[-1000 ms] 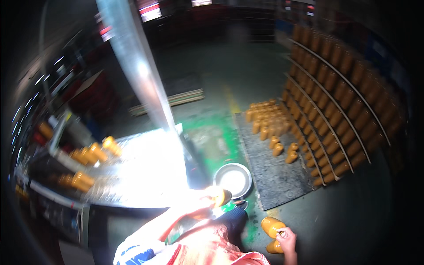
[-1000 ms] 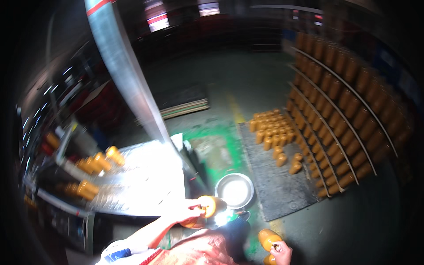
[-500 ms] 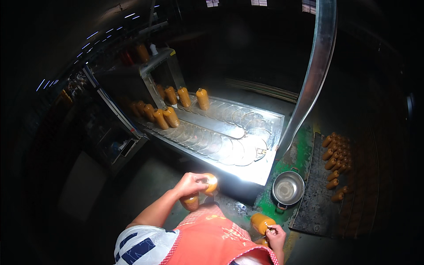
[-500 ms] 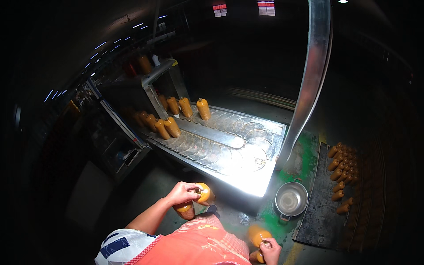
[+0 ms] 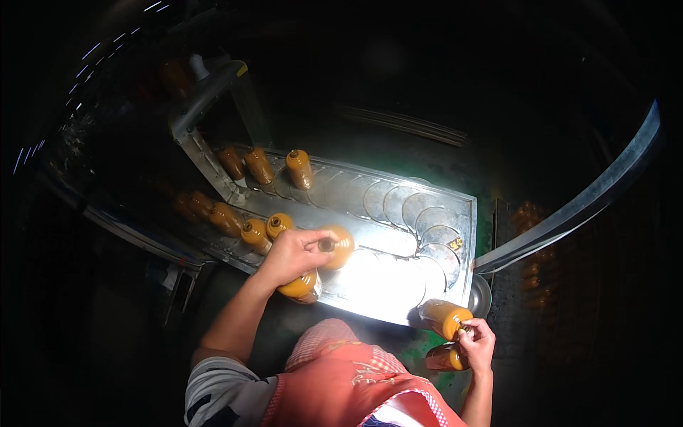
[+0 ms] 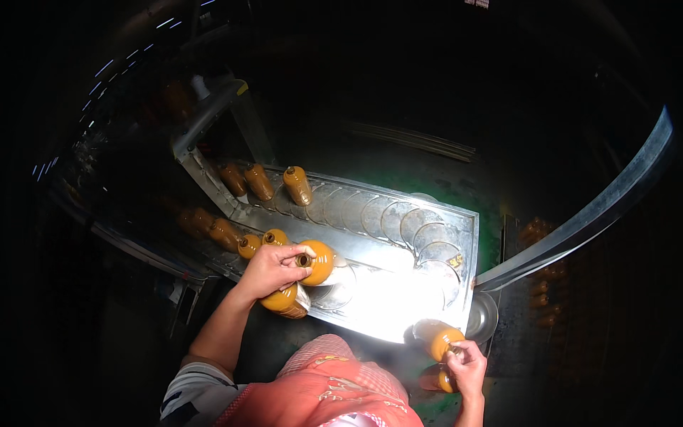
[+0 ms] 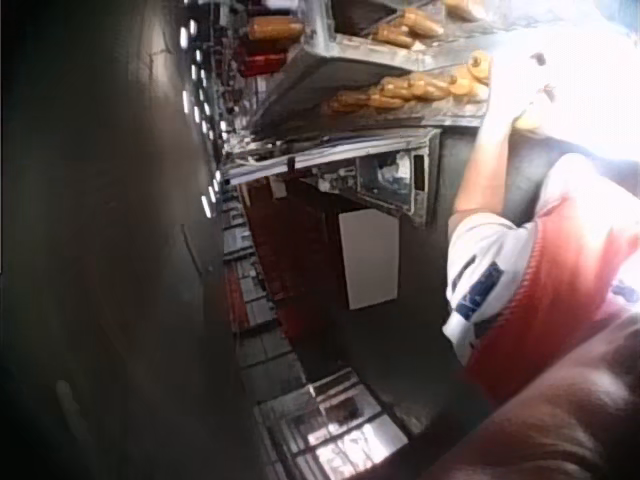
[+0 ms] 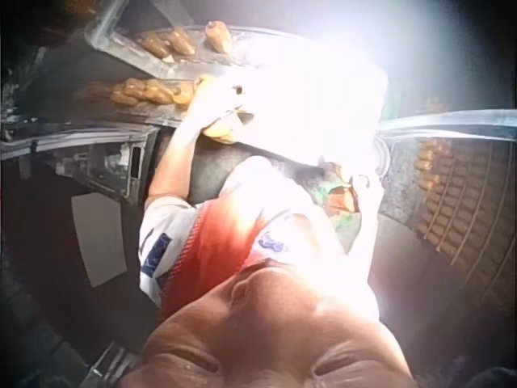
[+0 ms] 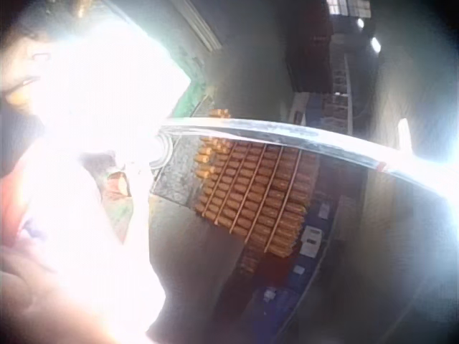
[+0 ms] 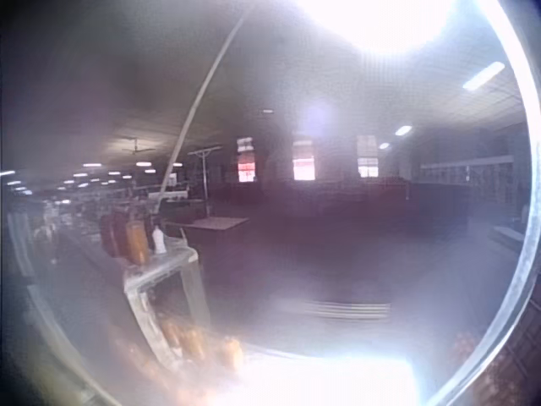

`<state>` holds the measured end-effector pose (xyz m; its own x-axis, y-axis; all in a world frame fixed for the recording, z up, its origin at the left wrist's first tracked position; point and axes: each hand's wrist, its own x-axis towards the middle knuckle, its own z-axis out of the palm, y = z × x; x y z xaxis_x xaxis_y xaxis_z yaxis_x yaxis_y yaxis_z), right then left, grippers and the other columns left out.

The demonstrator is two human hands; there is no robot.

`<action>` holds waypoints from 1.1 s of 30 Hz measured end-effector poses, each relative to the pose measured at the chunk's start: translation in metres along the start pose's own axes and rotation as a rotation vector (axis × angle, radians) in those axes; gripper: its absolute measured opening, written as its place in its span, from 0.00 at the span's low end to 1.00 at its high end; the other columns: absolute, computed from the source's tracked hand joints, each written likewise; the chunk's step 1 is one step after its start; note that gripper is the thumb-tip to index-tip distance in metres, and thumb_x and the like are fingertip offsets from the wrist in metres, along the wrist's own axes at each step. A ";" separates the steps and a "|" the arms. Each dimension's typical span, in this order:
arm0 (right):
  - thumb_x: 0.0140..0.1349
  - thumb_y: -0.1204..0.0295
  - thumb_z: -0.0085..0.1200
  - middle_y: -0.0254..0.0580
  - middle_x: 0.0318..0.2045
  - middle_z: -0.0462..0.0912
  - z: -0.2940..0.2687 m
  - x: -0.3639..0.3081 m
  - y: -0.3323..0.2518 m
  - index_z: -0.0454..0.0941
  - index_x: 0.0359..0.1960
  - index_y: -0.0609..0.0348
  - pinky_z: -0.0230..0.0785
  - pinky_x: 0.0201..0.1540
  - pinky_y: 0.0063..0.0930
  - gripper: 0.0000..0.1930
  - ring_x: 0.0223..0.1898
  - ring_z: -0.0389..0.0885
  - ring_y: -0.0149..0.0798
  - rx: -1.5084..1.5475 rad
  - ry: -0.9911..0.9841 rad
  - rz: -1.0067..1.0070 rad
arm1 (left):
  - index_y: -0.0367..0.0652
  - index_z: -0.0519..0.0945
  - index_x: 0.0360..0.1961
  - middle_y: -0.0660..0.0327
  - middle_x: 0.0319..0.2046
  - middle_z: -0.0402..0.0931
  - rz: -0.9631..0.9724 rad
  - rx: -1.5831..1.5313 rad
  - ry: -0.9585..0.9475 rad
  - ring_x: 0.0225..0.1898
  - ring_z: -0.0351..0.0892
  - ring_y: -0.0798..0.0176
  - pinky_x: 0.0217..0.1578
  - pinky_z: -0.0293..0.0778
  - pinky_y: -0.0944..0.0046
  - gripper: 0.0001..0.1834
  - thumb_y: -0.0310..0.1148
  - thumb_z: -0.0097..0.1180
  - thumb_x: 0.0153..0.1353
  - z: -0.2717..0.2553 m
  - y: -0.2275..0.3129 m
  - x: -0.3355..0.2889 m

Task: The person repeatedly picks up yellow jars from a rack, dips their openings into a metal bowl to fill them with a white substance, and places them onto a conveyor belt. The person continues this cycle throughout the clip.

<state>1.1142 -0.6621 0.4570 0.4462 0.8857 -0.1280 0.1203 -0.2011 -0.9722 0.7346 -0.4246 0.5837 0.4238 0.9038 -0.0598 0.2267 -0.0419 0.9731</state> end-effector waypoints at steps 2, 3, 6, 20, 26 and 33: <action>0.57 0.84 0.60 0.23 0.26 0.75 0.021 0.026 -0.039 0.79 0.41 0.64 0.60 0.28 0.13 0.10 0.26 0.68 0.16 -0.009 0.029 -0.061 | 0.35 0.82 0.49 0.74 0.13 0.66 0.157 0.062 -0.072 0.14 0.61 0.83 0.16 0.54 0.76 0.15 0.20 0.63 0.59 -0.024 0.024 0.061; 0.57 0.85 0.60 0.23 0.26 0.74 0.032 0.039 -0.056 0.79 0.41 0.64 0.61 0.28 0.13 0.11 0.27 0.68 0.16 0.056 0.032 -0.026 | 0.42 0.85 0.48 0.75 0.14 0.64 0.143 0.042 -0.114 0.17 0.61 0.81 0.19 0.58 0.74 0.17 0.26 0.64 0.56 -0.033 0.032 0.093; 0.57 0.82 0.60 0.23 0.24 0.72 0.068 0.092 -0.095 0.79 0.44 0.62 0.61 0.28 0.14 0.12 0.25 0.66 0.17 -0.018 0.050 -0.175 | 0.35 0.82 0.48 0.72 0.14 0.68 0.127 0.123 -0.186 0.13 0.60 0.80 0.16 0.55 0.74 0.16 0.21 0.63 0.57 -0.041 0.038 0.192; 0.55 0.70 0.63 0.35 0.23 0.78 0.238 0.362 -0.110 0.80 0.43 0.62 0.70 0.30 0.25 0.14 0.24 0.76 0.28 -0.218 -0.204 -0.040 | 0.38 0.82 0.53 0.72 0.15 0.66 -0.141 0.119 -0.390 0.15 0.60 0.80 0.16 0.54 0.74 0.21 0.23 0.64 0.57 -0.080 -0.133 0.376; 0.57 0.68 0.64 0.35 0.22 0.78 0.311 0.402 -0.122 0.81 0.44 0.63 0.70 0.31 0.24 0.16 0.25 0.76 0.28 -0.296 -0.355 0.030 | 0.38 0.78 0.58 0.71 0.15 0.66 0.010 -0.078 0.030 0.14 0.59 0.80 0.16 0.56 0.75 0.19 0.25 0.54 0.66 -0.194 -0.164 0.385; 0.63 0.71 0.62 0.23 0.19 0.65 0.316 0.406 -0.144 0.78 0.53 0.63 0.58 0.26 0.19 0.17 0.22 0.61 0.19 -0.030 -0.131 -0.176 | 0.39 0.81 0.53 0.64 0.30 0.81 0.268 -0.040 0.289 0.27 0.75 0.77 0.28 0.70 0.77 0.16 0.24 0.56 0.64 -0.239 -0.190 0.369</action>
<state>0.9972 -0.1415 0.4827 0.2976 0.9545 0.0171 0.2132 -0.0490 -0.9758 0.6379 0.0187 0.4305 0.1974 0.9459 0.2575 0.1047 -0.2816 0.9538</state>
